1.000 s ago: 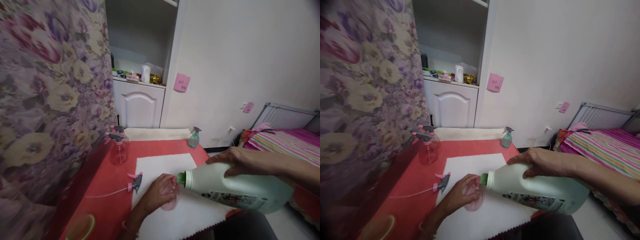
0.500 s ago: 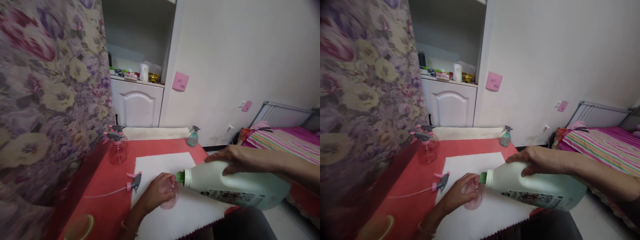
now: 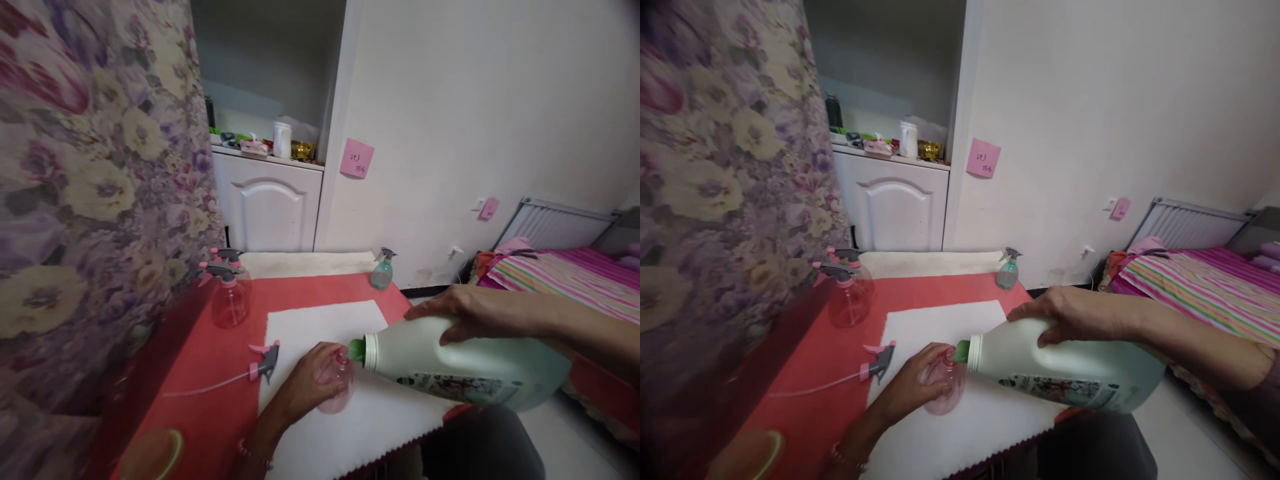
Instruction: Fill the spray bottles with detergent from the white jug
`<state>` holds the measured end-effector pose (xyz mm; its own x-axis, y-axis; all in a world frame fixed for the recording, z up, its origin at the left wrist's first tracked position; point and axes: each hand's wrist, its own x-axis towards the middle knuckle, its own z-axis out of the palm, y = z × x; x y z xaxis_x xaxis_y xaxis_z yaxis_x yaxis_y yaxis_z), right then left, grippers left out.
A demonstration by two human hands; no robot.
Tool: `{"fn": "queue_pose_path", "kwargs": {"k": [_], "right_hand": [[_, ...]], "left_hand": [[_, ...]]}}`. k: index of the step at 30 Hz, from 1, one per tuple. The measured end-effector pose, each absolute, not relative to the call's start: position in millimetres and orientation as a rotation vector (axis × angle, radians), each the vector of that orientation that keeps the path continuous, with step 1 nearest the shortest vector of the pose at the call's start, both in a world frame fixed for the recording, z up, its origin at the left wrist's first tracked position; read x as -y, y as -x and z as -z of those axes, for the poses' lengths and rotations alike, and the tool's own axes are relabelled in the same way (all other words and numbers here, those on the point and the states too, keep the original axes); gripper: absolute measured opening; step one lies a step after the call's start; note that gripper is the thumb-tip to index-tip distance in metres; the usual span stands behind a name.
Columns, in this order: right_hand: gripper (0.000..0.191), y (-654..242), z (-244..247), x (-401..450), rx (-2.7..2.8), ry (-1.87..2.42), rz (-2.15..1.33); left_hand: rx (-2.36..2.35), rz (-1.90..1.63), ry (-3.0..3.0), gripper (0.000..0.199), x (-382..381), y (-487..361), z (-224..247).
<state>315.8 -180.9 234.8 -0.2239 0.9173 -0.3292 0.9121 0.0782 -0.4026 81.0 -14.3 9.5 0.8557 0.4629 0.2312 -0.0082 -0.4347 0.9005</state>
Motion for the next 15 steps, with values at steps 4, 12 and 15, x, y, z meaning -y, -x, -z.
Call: {"fn": "queue_pose_path", "kwargs": {"k": [4, 12, 15], "right_hand": [[0.044, -315.7, -235.0, 180.4, 2.287, 1.954, -0.861], [0.042, -314.7, -236.0, 180.0, 2.288, 1.969, -0.854], [0.041, -314.8, -236.0, 180.0, 2.301, 1.964, -0.851]], "left_hand": [[-0.348, -0.545, -1.959, 0.051, 15.1, -80.9, -10.0], [-0.341, -0.562, -1.966, 0.052, 13.8, -82.0, -6.2], [-0.334, -0.555, -1.970, 0.051, 13.9, -81.4, -7.2]]}}
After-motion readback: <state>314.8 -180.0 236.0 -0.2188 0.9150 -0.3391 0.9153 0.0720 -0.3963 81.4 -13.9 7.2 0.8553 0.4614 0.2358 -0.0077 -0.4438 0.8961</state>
